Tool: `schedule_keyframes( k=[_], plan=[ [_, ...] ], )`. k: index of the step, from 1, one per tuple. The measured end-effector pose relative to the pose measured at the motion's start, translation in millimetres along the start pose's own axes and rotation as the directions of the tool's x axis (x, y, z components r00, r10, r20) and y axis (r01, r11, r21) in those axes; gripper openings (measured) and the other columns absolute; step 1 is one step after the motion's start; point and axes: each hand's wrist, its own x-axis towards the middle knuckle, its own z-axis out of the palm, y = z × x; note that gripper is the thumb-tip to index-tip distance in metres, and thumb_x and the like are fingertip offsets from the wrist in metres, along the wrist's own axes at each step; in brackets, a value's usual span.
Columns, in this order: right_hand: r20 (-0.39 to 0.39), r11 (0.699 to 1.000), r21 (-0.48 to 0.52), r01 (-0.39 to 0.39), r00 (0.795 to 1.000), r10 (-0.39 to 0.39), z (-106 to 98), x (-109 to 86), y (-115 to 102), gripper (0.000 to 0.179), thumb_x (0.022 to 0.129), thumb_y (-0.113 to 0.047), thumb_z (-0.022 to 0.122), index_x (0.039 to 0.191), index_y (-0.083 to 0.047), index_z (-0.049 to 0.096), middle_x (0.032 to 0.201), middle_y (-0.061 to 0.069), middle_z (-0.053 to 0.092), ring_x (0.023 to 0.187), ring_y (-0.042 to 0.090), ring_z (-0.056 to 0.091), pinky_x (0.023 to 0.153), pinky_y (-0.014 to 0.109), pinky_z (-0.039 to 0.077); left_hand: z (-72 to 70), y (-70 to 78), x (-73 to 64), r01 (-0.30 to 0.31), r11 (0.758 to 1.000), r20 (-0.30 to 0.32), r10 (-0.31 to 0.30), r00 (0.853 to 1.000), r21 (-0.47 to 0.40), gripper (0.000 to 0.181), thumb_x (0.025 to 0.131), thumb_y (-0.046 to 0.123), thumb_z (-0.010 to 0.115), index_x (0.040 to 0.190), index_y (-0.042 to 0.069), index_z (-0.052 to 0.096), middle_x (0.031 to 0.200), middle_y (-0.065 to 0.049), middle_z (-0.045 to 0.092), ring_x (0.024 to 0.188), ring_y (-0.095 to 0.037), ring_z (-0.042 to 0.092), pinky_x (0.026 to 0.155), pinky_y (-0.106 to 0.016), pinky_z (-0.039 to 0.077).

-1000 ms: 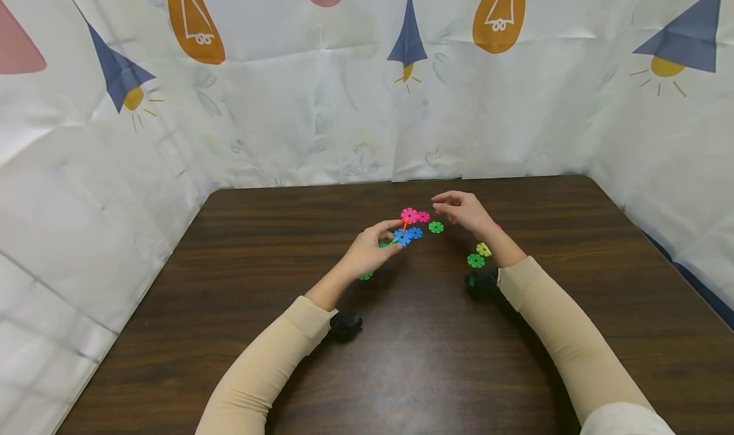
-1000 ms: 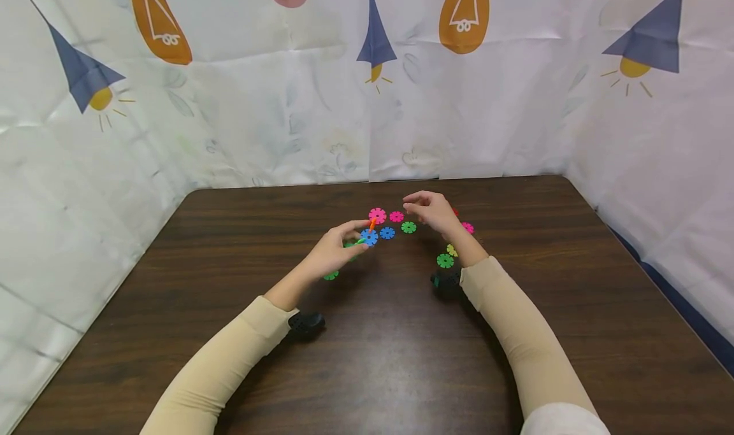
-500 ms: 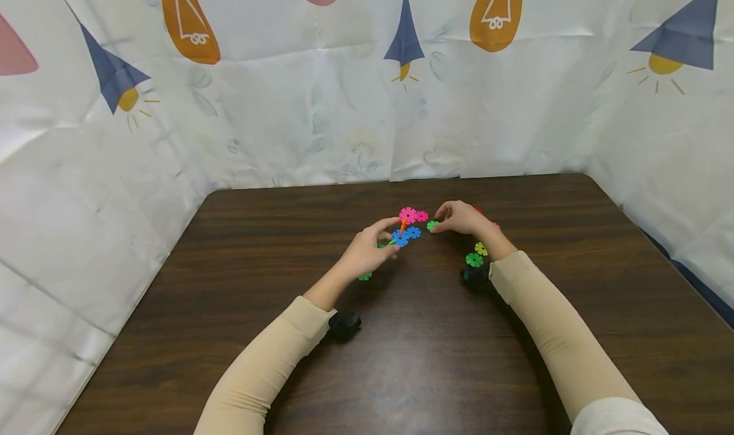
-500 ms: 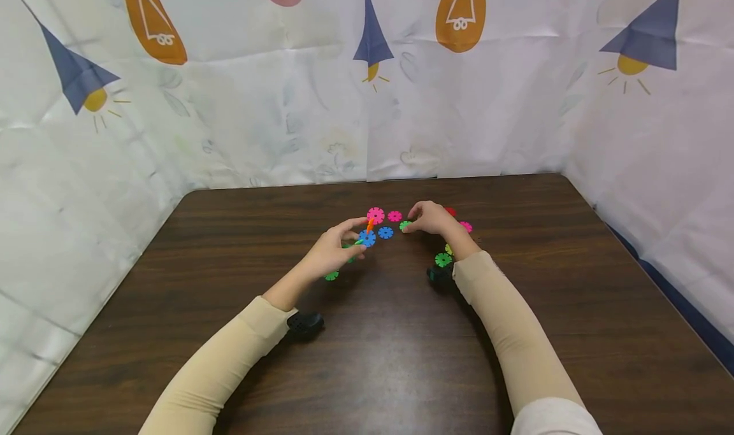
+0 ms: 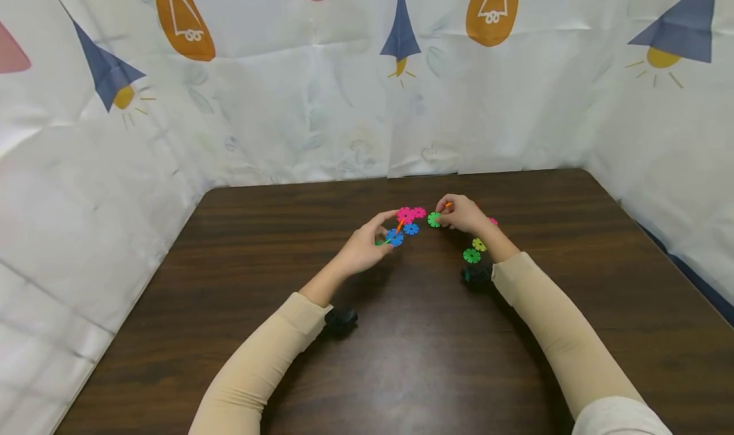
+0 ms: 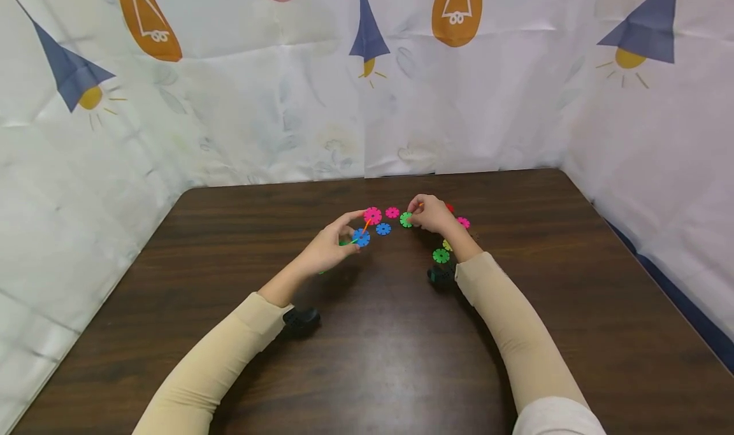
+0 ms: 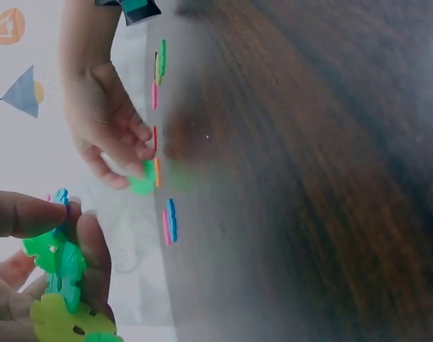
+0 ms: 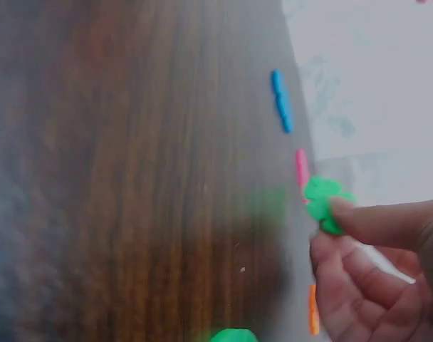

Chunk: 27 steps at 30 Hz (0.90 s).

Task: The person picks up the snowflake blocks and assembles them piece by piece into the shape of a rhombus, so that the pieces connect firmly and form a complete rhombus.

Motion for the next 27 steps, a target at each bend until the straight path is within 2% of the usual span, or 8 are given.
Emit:
schedule_keyframes(
  k=[4, 7, 11, 17, 21, 27],
  plan=[
    [-0.043, 0.985, 0.16, 0.059, 0.998, -0.053, 2, -7.7, -9, 0.019, 0.099, -0.003, 0.066, 0.115, 0.007, 0.059, 0.097, 0.015, 0.068, 0.093, 0.034, 0.068, 0.079, 0.032, 0.058, -1.3, -1.5, -1.7, 0.014, 1.0, 0.002, -0.014, 1.0, -0.007, 0.067, 0.096, 0.003, 0.062, 0.157, 0.019, 0.04, 0.106, -0.01, 0.067, 0.064, -0.018, 0.051, 0.062, -0.029, 0.041],
    [-0.056, 0.966, 0.241, 0.096, 0.995, -0.085, 2, -13.5, -17, 0.024, 0.1, -0.004, 0.066, 0.119, 0.008, 0.059, 0.104, 0.02, 0.07, 0.1, 0.04, 0.068, 0.083, 0.035, 0.058, -1.8, -2.5, -2.1, 0.011, 1.0, -0.002, -0.011, 1.0, -0.01, 0.064, 0.098, 0.008, 0.063, 0.157, 0.019, 0.04, 0.101, -0.01, 0.068, 0.067, -0.023, 0.058, 0.063, -0.03, 0.044],
    [-0.067, 0.957, 0.266, 0.12, 0.992, -0.106, 2, -18.4, -26, 0.028, 0.1, -0.005, 0.067, 0.123, 0.009, 0.06, 0.106, 0.021, 0.07, 0.099, 0.041, 0.068, 0.086, 0.041, 0.058, -1.7, -3.2, -1.2, 0.001, 1.0, -0.008, -0.001, 1.0, -0.023, 0.06, 0.102, 0.015, 0.065, 0.157, 0.02, 0.041, 0.098, -0.013, 0.069, 0.081, -0.031, 0.07, 0.07, -0.034, 0.05],
    [-0.075, 0.954, 0.273, 0.125, 0.991, -0.109, 5, -24.8, -33, 0.027, 0.099, -0.006, 0.069, 0.121, 0.008, 0.062, 0.101, 0.016, 0.071, 0.097, 0.04, 0.068, 0.089, 0.047, 0.057, -0.6, -2.6, -1.6, 0.013, 1.0, -0.008, -0.013, 1.0, -0.026, 0.058, 0.102, 0.018, 0.066, 0.155, 0.026, 0.045, 0.095, -0.011, 0.07, 0.079, -0.029, 0.072, 0.068, -0.034, 0.048],
    [-0.086, 0.944, 0.295, 0.148, 0.988, -0.128, 7, -29.0, -37, 0.026, 0.098, -0.006, 0.069, 0.119, 0.008, 0.063, 0.098, 0.014, 0.072, 0.098, 0.045, 0.066, 0.086, 0.043, 0.058, -0.7, -1.2, -2.5, 0.018, 0.999, -0.012, -0.018, 1.0, -0.029, 0.057, 0.102, 0.019, 0.066, 0.154, 0.027, 0.046, 0.094, -0.013, 0.071, 0.078, -0.03, 0.072, 0.067, -0.032, 0.048],
    [-0.107, 0.917, 0.352, 0.19, 0.981, -0.162, 10, -32.2, -39, 0.026, 0.098, -0.005, 0.069, 0.12, 0.008, 0.063, 0.099, 0.012, 0.07, 0.099, 0.047, 0.066, 0.08, 0.029, 0.059, -0.9, 0.2, -2.2, 0.003, 1.0, -0.013, -0.003, 1.0, -0.019, 0.053, 0.104, 0.023, 0.065, 0.153, 0.023, 0.048, 0.094, -0.019, 0.071, 0.08, -0.03, 0.073, 0.068, -0.033, 0.051]
  ],
)
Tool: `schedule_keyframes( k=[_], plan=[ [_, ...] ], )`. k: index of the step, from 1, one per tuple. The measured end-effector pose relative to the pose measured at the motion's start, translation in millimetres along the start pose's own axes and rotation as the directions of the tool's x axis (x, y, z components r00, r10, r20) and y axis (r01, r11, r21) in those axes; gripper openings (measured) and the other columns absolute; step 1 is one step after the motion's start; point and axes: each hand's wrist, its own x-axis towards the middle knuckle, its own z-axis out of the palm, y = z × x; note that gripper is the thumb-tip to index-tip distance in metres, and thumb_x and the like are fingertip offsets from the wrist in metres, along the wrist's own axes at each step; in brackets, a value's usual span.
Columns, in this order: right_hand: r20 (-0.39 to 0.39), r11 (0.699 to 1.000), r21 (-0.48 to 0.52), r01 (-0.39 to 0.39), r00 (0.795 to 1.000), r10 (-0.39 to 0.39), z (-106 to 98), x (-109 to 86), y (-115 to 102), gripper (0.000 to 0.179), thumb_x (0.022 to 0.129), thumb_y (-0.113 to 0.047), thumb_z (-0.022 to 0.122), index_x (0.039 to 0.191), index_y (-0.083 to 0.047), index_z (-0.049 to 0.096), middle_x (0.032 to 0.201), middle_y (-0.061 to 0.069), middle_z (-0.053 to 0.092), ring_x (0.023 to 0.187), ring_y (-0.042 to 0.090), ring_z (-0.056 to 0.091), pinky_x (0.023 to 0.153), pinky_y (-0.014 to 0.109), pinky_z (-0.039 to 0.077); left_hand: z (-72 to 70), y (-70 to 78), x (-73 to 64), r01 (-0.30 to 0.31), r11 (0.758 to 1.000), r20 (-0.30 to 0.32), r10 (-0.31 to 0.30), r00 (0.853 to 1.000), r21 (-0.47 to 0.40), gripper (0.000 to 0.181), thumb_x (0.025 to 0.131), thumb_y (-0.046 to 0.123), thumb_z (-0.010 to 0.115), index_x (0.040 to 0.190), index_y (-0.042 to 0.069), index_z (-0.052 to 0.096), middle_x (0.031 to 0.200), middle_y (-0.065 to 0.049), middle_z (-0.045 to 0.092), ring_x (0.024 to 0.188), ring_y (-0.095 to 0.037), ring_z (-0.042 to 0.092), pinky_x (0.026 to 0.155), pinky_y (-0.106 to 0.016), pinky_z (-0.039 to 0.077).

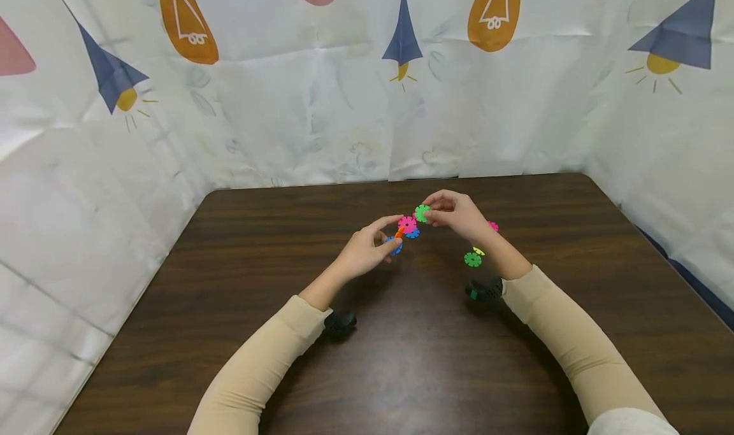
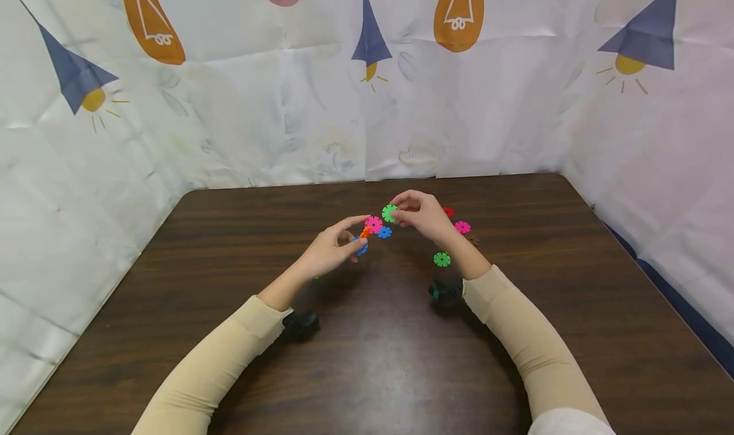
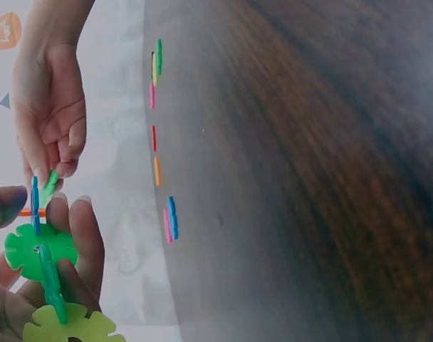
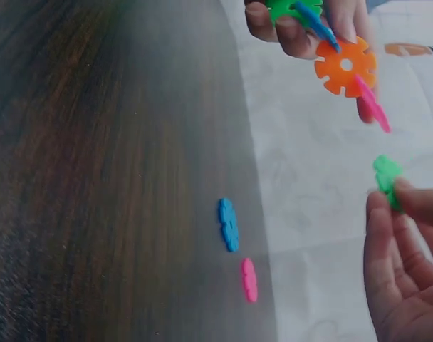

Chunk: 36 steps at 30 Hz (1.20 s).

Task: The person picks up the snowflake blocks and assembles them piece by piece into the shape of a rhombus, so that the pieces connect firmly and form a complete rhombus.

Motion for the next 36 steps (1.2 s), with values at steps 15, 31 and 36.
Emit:
schedule_keyframes(
  k=[15, 31, 36],
  plan=[
    [0.06, 0.991, 0.118, 0.07, 0.995, -0.077, 2, -11.6, 4, 0.025, 0.098, -0.002, 0.068, 0.119, 0.01, 0.061, 0.102, 0.005, 0.07, 0.092, 0.029, 0.069, 0.09, 0.046, 0.057, 3.0, 2.0, 0.2, -0.018, 1.0, 0.011, 0.018, 1.0, -0.001, 0.048, 0.103, 0.02, 0.065, 0.149, 0.014, 0.055, 0.094, -0.015, 0.075, 0.076, -0.031, 0.073, 0.066, -0.031, 0.052],
    [0.092, 0.969, 0.194, 0.153, 0.981, -0.173, 0, -10.9, 12, 0.009, 0.096, 0.01, 0.064, 0.104, 0.012, 0.068, 0.092, 0.003, 0.075, 0.086, 0.025, 0.073, 0.08, 0.03, 0.059, -6.4, 6.8, -2.2, -0.066, 0.996, 0.091, 0.071, 0.993, -0.058, 0.051, 0.103, 0.014, 0.064, 0.152, 0.007, 0.05, 0.108, -0.02, 0.075, 0.081, -0.036, 0.071, 0.078, -0.045, 0.059],
    [0.097, 0.966, 0.187, 0.18, 0.975, -0.201, 1, -13.4, 12, 0.011, 0.096, 0.01, 0.064, 0.106, 0.016, 0.066, 0.091, 0.003, 0.076, 0.082, 0.015, 0.072, 0.079, 0.029, 0.059, -5.9, 8.8, -2.6, -0.071, 0.997, 0.04, 0.072, 0.997, -0.028, 0.045, 0.103, 0.02, 0.066, 0.145, 0.005, 0.059, 0.097, -0.016, 0.076, 0.073, -0.035, 0.069, 0.068, -0.039, 0.058]
  ],
)
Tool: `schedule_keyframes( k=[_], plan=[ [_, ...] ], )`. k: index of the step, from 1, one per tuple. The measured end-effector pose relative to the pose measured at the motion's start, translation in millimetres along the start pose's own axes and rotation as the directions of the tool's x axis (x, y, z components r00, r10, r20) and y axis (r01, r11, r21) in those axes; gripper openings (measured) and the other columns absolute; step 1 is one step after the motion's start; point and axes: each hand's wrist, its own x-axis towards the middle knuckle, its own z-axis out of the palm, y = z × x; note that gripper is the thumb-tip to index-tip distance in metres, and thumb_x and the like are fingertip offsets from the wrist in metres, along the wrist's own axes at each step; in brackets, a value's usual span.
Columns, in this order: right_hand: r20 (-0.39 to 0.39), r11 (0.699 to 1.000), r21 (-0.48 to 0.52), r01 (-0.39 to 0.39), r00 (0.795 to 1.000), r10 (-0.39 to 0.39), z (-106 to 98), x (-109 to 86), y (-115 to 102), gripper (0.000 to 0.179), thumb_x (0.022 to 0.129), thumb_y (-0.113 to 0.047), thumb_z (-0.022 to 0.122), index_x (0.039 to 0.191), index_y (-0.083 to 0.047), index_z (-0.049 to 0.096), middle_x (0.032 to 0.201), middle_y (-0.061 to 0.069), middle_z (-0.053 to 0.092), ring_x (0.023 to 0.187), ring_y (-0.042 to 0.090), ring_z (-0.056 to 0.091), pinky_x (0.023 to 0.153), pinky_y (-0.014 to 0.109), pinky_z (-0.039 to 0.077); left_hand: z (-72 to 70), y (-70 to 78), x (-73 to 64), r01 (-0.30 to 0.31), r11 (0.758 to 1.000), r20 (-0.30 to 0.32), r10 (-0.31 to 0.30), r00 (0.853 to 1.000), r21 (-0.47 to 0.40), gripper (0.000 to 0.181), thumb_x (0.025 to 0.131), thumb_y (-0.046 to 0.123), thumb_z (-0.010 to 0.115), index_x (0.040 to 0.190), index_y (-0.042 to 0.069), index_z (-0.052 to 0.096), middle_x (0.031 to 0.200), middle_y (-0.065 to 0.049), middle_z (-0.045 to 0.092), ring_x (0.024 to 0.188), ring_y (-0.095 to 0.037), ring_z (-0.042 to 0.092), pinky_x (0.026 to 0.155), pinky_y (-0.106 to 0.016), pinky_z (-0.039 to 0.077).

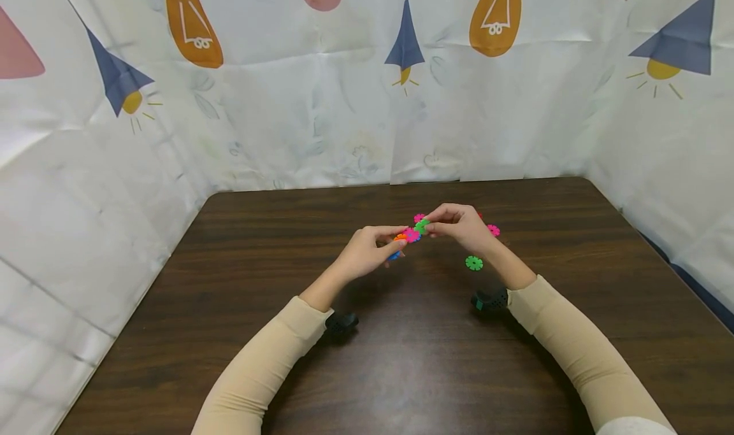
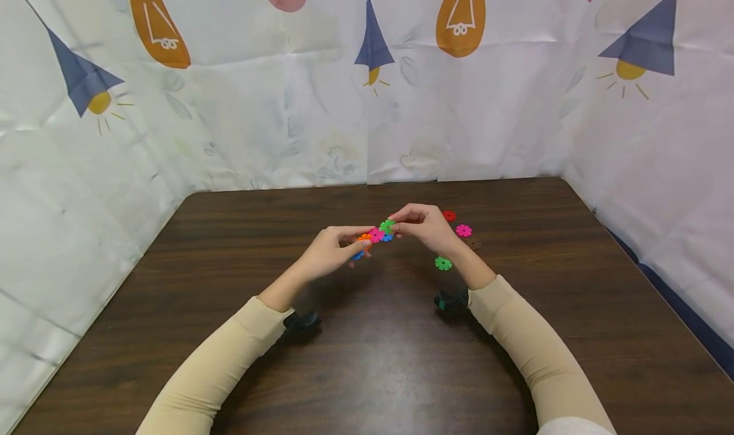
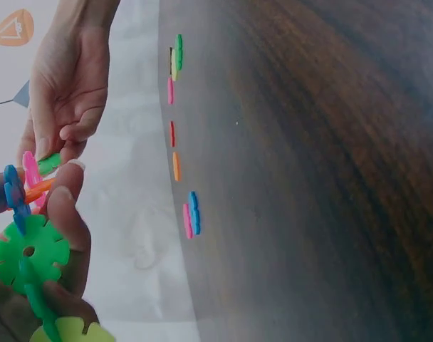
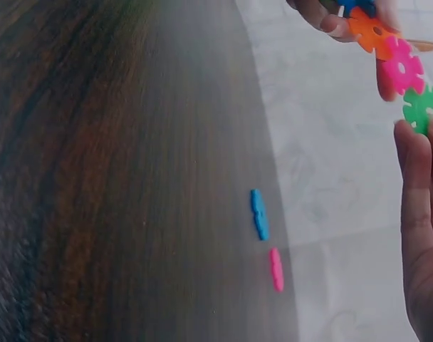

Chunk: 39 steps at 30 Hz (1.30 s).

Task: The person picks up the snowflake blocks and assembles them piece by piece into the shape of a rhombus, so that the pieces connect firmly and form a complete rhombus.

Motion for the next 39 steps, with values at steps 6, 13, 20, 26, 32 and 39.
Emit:
schedule_keyframes(
  k=[6, 13, 20, 26, 32, 39],
  plan=[
    [-0.007, 0.998, 0.03, 0.051, 0.999, -0.05, 3.9, -1.2, 1.2, 0.011, 0.095, 0.012, 0.064, 0.106, 0.015, 0.066, 0.093, 0.003, 0.076, 0.085, 0.02, 0.073, 0.078, 0.03, 0.06, 3.0, 3.7, 0.2, 0.024, 0.999, -0.072, -0.021, 0.997, 0.049, 0.043, 0.097, 0.025, 0.074, 0.136, 0.007, 0.066, 0.088, -0.009, 0.076, 0.067, -0.034, 0.068, 0.057, -0.029, 0.05],
    [-0.014, 0.999, 0.036, 0.032, 0.999, -0.032, 5.3, -2.0, 2.6, 0.013, 0.096, 0.01, 0.064, 0.107, 0.013, 0.068, 0.096, 0.003, 0.075, 0.086, 0.018, 0.074, 0.08, 0.036, 0.06, 5.9, 7.4, -0.4, 0.066, 0.992, -0.113, -0.053, 0.992, 0.11, 0.045, 0.094, 0.032, 0.077, 0.132, 0.009, 0.07, 0.086, 0.002, 0.074, 0.065, -0.031, 0.068, 0.054, -0.028, 0.045],
    [0.023, 0.998, 0.048, 0.04, 0.999, -0.041, 0.5, -3.2, 2.8, 0.019, 0.096, 0.009, 0.065, 0.101, -0.004, 0.078, 0.092, 0.003, 0.076, 0.081, 0.014, 0.074, 0.079, 0.037, 0.06, 5.9, 5.2, 0.9, 0.022, 0.991, -0.05, -0.015, 0.999, 0.133, 0.045, 0.099, 0.027, 0.071, 0.138, 0.005, 0.065, 0.093, -0.008, 0.076, 0.063, -0.025, 0.063, 0.053, -0.026, 0.042],
    [0.013, 0.994, 0.077, 0.071, 0.997, -0.072, 1.5, -4.4, 1.3, 0.029, 0.095, 0.012, 0.064, 0.097, -0.011, 0.081, 0.09, 0.004, 0.077, 0.079, 0.017, 0.073, 0.076, 0.034, 0.06, 5.4, 8.3, -0.4, 0.016, 0.994, -0.028, -0.013, 1.0, 0.111, 0.047, 0.1, 0.026, 0.07, 0.141, 0.006, 0.062, 0.096, -0.01, 0.078, 0.066, -0.03, 0.064, 0.054, -0.026, 0.041],
    [-0.017, 0.997, 0.029, 0.068, 0.998, -0.068, 5.5, -6.7, 3.5, 0.012, 0.094, 0.012, 0.065, 0.103, 0.011, 0.073, 0.093, 0.009, 0.076, 0.083, 0.029, 0.073, 0.077, 0.032, 0.059, 5.2, 9.2, -0.2, 0.014, 0.992, -0.024, -0.011, 1.0, 0.121, 0.047, 0.1, 0.026, 0.07, 0.141, 0.006, 0.062, 0.097, -0.009, 0.077, 0.072, -0.035, 0.067, 0.055, -0.027, 0.044],
    [-0.023, 0.997, 0.07, 0.044, 0.999, -0.042, 6.8, -8.5, 8.5, 0.018, 0.094, 0.017, 0.061, 0.102, 0.007, 0.074, 0.095, 0.014, 0.075, 0.084, 0.023, 0.074, 0.078, 0.031, 0.059, 6.1, 1.8, 1.7, 0.021, 0.995, -0.014, -0.02, 1.0, 0.099, 0.047, 0.098, 0.03, 0.072, 0.139, 0.006, 0.065, 0.097, -0.009, 0.076, 0.073, -0.028, 0.07, 0.062, -0.029, 0.054]
  ],
)
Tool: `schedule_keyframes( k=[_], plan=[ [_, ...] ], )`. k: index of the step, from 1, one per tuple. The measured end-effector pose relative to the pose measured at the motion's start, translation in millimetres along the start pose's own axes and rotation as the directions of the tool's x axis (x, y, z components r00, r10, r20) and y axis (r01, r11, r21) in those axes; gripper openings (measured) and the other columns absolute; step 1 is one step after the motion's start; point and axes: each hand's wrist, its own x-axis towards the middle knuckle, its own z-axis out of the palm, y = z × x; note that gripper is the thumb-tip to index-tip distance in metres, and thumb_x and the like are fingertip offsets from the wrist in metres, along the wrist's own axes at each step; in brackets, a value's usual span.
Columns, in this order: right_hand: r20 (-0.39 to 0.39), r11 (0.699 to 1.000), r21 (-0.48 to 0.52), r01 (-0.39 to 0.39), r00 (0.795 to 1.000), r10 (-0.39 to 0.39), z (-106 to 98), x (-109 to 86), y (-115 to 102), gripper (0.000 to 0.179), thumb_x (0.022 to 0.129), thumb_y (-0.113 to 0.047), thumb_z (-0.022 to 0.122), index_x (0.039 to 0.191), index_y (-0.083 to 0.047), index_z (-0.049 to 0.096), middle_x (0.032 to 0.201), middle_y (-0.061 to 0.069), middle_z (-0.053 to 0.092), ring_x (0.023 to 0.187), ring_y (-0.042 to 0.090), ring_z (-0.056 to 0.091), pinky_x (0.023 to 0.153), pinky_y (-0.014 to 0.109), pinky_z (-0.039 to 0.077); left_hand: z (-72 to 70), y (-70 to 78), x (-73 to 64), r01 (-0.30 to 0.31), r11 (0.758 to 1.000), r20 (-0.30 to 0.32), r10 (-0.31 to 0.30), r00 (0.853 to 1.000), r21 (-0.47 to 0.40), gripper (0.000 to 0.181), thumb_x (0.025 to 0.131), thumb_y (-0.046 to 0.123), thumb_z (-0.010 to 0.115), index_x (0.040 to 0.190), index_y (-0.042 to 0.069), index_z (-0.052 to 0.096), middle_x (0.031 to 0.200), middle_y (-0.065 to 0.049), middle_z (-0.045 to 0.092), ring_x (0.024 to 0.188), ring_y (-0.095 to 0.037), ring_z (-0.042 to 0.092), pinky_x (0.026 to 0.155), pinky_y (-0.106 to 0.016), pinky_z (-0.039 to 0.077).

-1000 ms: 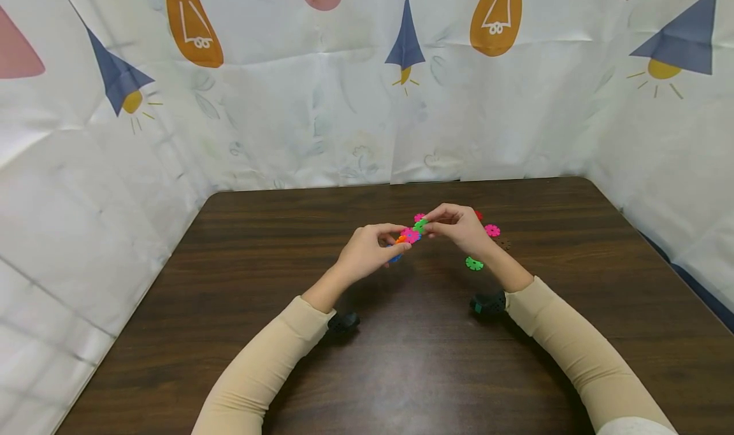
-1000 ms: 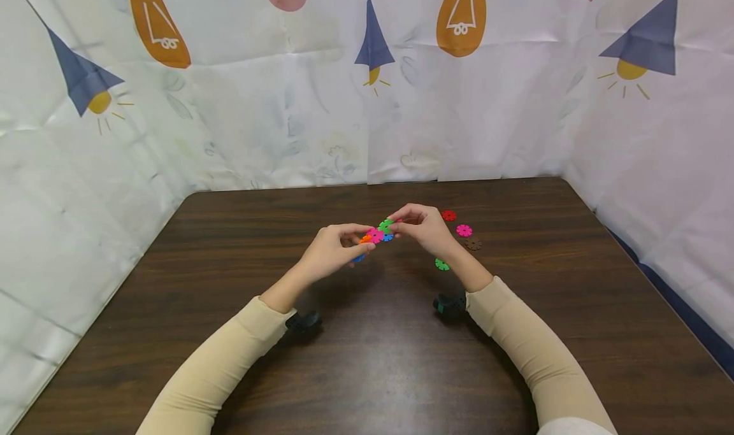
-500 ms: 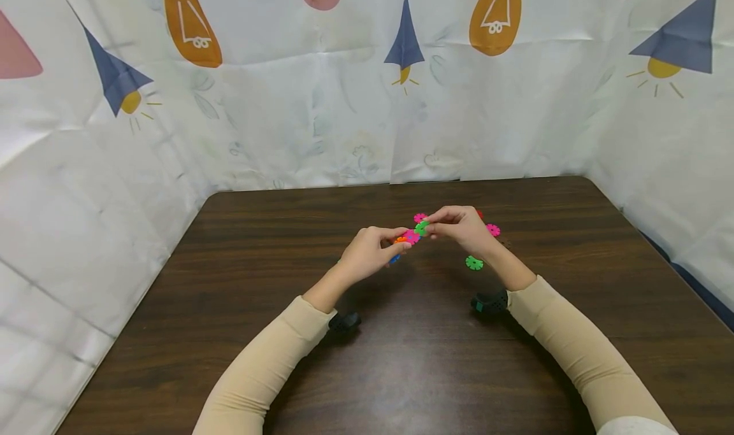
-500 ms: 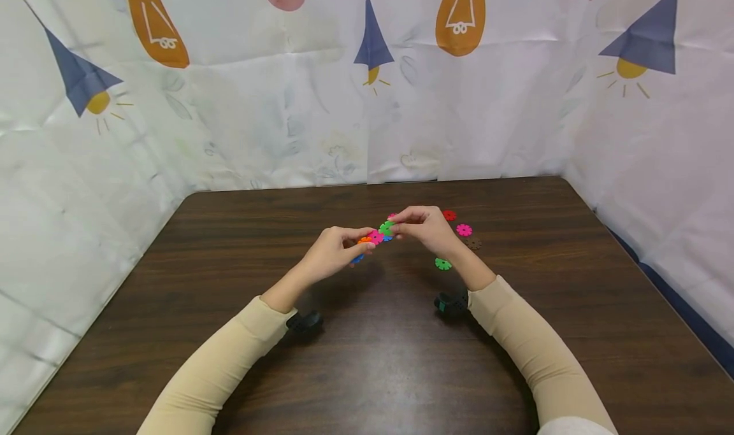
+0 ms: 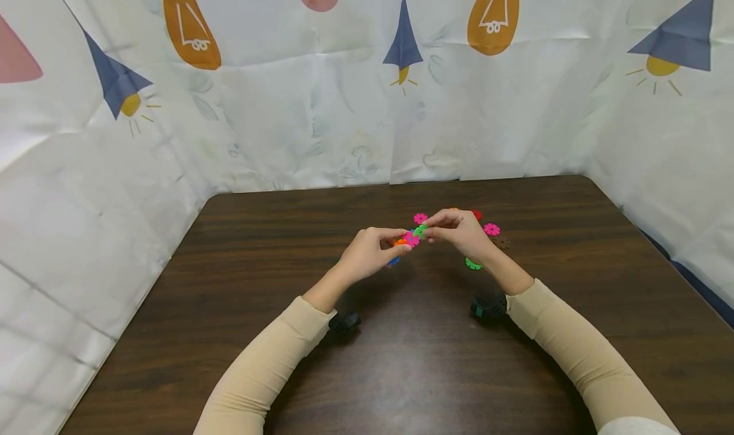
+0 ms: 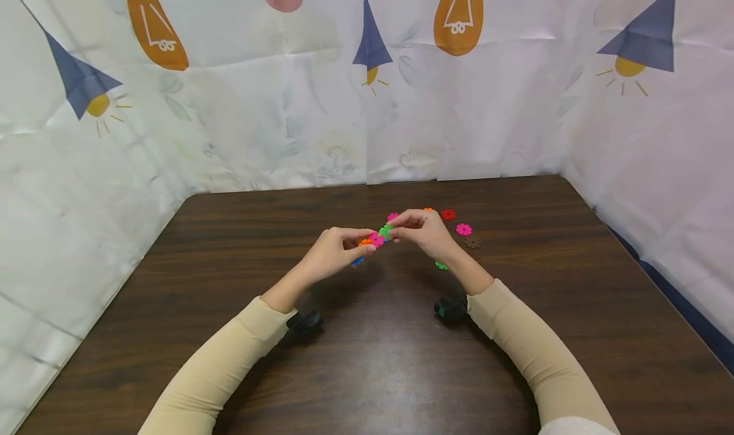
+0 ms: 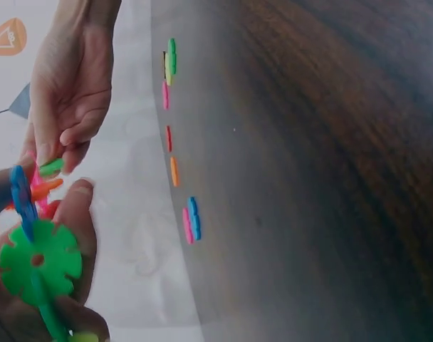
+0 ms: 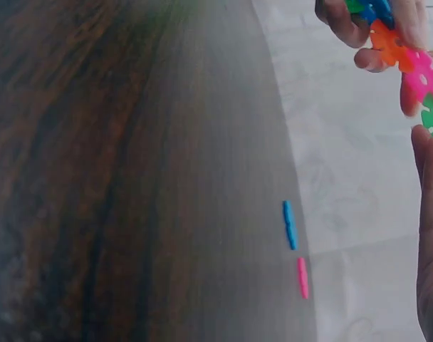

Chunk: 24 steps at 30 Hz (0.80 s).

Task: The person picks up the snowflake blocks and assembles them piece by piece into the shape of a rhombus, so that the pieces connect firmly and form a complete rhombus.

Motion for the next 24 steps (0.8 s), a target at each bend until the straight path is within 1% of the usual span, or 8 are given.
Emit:
schedule_keyframes(
  k=[3, 6, 9, 11, 14, 19, 21, 24],
  plan=[
    [0.008, 1.0, -0.01, -0.02, 1.0, 0.02, -1, -1.0, 0, 0.014, 0.095, 0.013, 0.062, 0.104, 0.008, 0.071, 0.095, 0.01, 0.076, 0.084, 0.024, 0.074, 0.08, 0.032, 0.059, -1.5, 0.2, 1.2, 0.012, 1.0, 0.015, -0.012, 1.0, 0.003, 0.046, 0.098, 0.032, 0.073, 0.135, 0.005, 0.068, 0.088, -0.004, 0.074, 0.074, -0.029, 0.071, 0.064, -0.03, 0.053],
    [0.01, 0.999, -0.036, -0.037, 0.999, 0.038, -4, -1.1, -2, 0.012, 0.096, 0.008, 0.065, 0.107, 0.011, 0.069, 0.095, 0.005, 0.076, 0.085, 0.027, 0.073, 0.081, 0.033, 0.059, -5.9, 2.1, 1.8, 0.056, 0.998, 0.069, -0.057, 0.996, 0.021, 0.049, 0.098, 0.038, 0.072, 0.133, 0.005, 0.068, 0.084, -0.003, 0.073, 0.075, -0.029, 0.071, 0.063, -0.03, 0.049],
    [0.007, 0.997, -0.047, -0.053, 0.999, 0.053, -6, -0.6, -3, 0.014, 0.097, 0.005, 0.067, 0.109, 0.011, 0.068, 0.096, 0.003, 0.075, 0.086, 0.028, 0.073, 0.083, 0.035, 0.059, -11.3, 1.0, 2.1, 0.108, 0.994, 0.132, -0.11, 0.985, 0.025, 0.054, 0.098, 0.046, 0.069, 0.135, 0.007, 0.067, 0.088, -0.003, 0.074, 0.076, -0.027, 0.072, 0.061, -0.03, 0.047],
    [0.002, 0.997, -0.044, -0.06, 0.998, 0.06, -7, -0.4, -2, 0.013, 0.097, 0.005, 0.066, 0.109, 0.01, 0.069, 0.097, 0.003, 0.075, 0.086, 0.027, 0.073, 0.083, 0.035, 0.059, -14.1, -1.1, 2.0, 0.126, 0.992, 0.153, -0.126, 0.98, 0.007, 0.054, 0.099, 0.048, 0.067, 0.135, 0.008, 0.067, 0.093, -0.002, 0.076, 0.076, -0.026, 0.072, 0.062, -0.032, 0.049],
    [0.002, 0.997, -0.028, -0.065, 0.998, 0.065, -9, -0.2, 0, 0.011, 0.097, 0.006, 0.066, 0.107, 0.006, 0.071, 0.097, 0.004, 0.075, 0.086, 0.027, 0.073, 0.082, 0.036, 0.059, -17.9, -4.2, 2.4, 0.131, 0.99, 0.166, -0.121, 0.979, -0.047, 0.051, 0.099, 0.049, 0.065, 0.133, 0.011, 0.069, 0.097, 0.001, 0.075, 0.077, -0.028, 0.073, 0.066, -0.034, 0.052],
    [0.002, 0.997, 0.008, -0.078, 0.997, 0.078, -14, 0.0, 4, 0.018, 0.097, 0.007, 0.065, 0.101, -0.007, 0.074, 0.094, 0.004, 0.075, 0.083, 0.024, 0.073, 0.081, 0.034, 0.06, -24.8, -7.3, 2.6, 0.137, 0.969, 0.198, -0.096, 0.975, -0.205, 0.045, 0.103, 0.038, 0.064, 0.135, 0.006, 0.066, 0.117, -0.006, 0.072, 0.085, -0.036, 0.074, 0.082, -0.037, 0.056],
    [0.001, 0.996, 0.017, -0.085, 0.996, 0.085, -17, -0.6, 4, 0.02, 0.096, 0.009, 0.064, 0.1, -0.008, 0.074, 0.094, 0.003, 0.075, 0.083, 0.022, 0.073, 0.081, 0.033, 0.06, -27.1, -9.5, 3.5, 0.146, 0.95, 0.234, -0.081, 0.969, -0.277, 0.045, 0.105, 0.032, 0.061, 0.139, 0.003, 0.062, 0.128, -0.011, 0.068, 0.097, -0.037, 0.072, 0.089, -0.04, 0.056],
    [0.004, 0.995, 0.023, -0.096, 0.995, 0.096, -21, -1.6, 3, 0.021, 0.096, 0.011, 0.063, 0.1, -0.007, 0.073, 0.095, 0.003, 0.074, 0.083, 0.019, 0.073, 0.082, 0.036, 0.06, -31.4, -12.0, 3.6, 0.177, 0.93, 0.29, -0.081, 0.954, -0.322, 0.046, 0.107, 0.031, 0.056, 0.145, 0.005, 0.057, 0.135, -0.013, 0.064, 0.114, -0.036, 0.067, 0.098, -0.05, 0.051]
  ],
)
